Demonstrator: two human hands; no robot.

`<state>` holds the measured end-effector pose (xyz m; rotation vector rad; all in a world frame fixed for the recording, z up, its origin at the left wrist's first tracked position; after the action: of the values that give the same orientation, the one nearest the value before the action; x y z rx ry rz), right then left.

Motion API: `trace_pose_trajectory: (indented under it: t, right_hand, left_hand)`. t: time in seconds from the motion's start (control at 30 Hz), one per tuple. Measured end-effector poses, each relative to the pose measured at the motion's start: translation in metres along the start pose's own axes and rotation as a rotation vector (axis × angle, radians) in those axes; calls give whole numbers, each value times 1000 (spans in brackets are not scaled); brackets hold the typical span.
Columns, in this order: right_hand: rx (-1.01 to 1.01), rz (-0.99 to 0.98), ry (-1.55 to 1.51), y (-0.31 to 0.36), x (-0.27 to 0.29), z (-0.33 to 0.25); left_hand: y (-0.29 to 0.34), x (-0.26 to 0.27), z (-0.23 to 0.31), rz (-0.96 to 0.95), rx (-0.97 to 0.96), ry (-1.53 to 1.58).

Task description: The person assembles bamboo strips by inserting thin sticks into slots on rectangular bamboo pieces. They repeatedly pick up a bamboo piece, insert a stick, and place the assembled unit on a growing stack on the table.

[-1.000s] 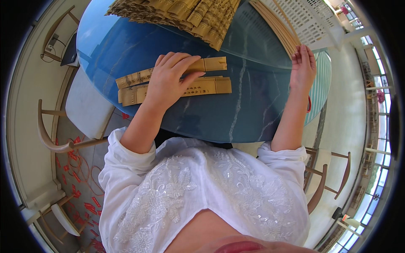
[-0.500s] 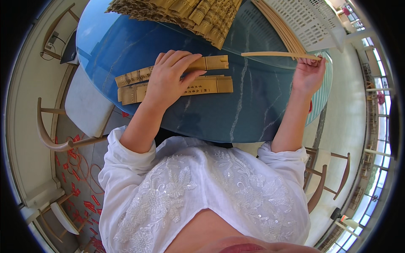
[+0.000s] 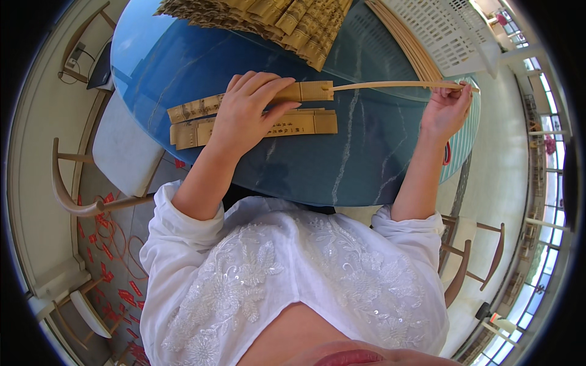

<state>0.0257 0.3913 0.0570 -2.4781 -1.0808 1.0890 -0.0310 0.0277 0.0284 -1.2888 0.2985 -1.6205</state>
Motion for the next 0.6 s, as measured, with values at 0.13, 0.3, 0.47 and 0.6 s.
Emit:
trace_pose_trajectory:
  t: [0.13, 0.3, 0.47, 0.6]
  right_hand:
    - [30, 14, 47, 3, -2, -1]
    - [34, 11, 71, 11, -13, 0]
    - [-37, -93, 15, 14, -18, 8]
    - [-143, -153, -27, 18, -22, 17]
  left_hand:
    - [0, 0, 0, -2, 4, 9]
    - [-1, 2, 2, 37, -28, -4]
    - [0, 2, -1, 41, -8, 11]
    - [-1, 4, 0, 61, -1, 14]
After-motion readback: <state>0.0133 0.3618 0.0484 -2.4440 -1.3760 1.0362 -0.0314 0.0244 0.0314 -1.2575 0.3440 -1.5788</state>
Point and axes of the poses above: each hand's wrist, its own y-axis away from the middle knuckle, its own x-axis out of the back of the hand, z = x × y, the point moved 5 cm from there along -y, towards the middle knuckle, and after that the axes turned 1 degree about y, right-handed, at the moved point
